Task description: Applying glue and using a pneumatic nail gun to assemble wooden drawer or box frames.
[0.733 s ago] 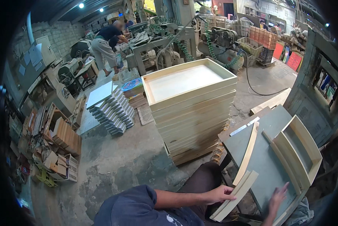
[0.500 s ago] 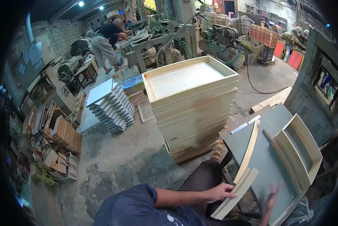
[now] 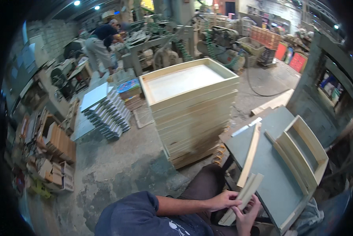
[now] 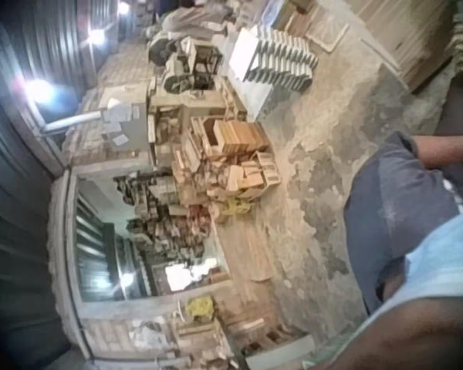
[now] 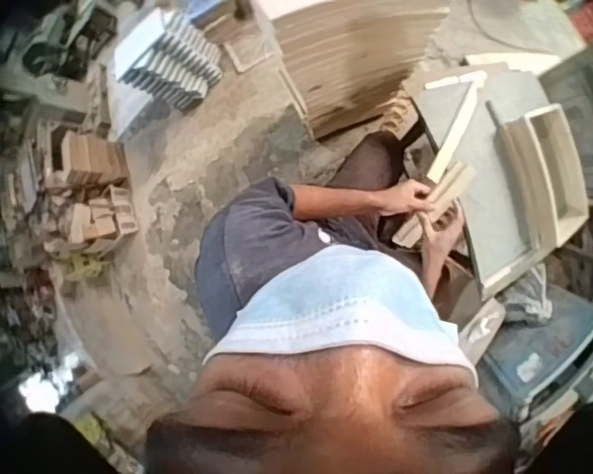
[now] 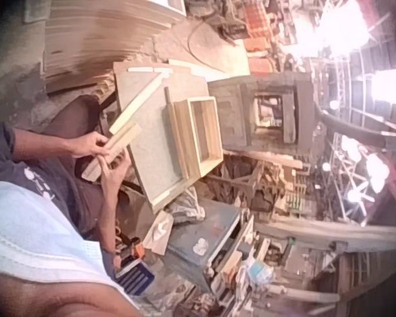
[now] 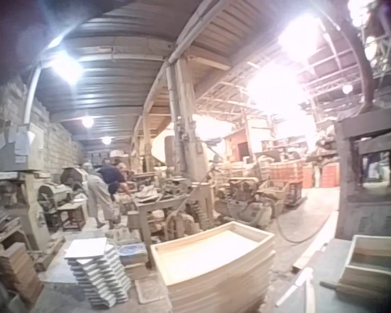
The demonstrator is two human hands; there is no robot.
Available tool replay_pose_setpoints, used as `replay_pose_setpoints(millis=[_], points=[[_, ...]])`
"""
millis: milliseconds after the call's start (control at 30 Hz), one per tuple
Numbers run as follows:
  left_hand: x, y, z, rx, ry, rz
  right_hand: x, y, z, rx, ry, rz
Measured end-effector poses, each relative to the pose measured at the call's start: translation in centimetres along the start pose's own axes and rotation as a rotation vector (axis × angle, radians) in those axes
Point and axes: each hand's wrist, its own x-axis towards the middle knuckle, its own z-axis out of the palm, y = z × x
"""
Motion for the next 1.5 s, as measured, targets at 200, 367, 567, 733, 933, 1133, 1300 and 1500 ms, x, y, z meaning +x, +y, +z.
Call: replay_pose_setpoints(millis=[200,367,567,733,933,1133,1300,1500], points=[[-1.3,2.1,0.4,0.081,0.081,-0.027,0.1,-1.0,0.7,0.089,0.029,0.040],[-1.3,2.7,1.0,-0.018,0.036,0.008,-0.1,-2.0,-0.2,0.214,0.028,0.056],[-1.1,2.6,0.8,-0.105,0.032,-0.094,-0.1,0.7,-3.6,0.246,0.097,0.125],[-1.4,2.9,0.2,-0.071,0.101,-0.108,0.1,2.5,-6.0,-0.026,0.155,0.215],[-1.1,3.9,0.2,-0.071,0.127,-0.119,2.2,4.6,-10.3,-0.281,0.313,0.164],[-1.2,3.9,-1.3,-0.120,0.213,-0.100,6.0,5.5,-15.2,-0.538,0.454,0.253],[-0.9,3.3,-1.3,-0.113,0.184,-0.130,6.7,9.4,-20.0,-0.861,0.585,0.284],[-1.3,3.4,-1.7,-0.115,0.242,-0.134,6.7,11.4,-21.6,-0.977,0.554,0.350]])
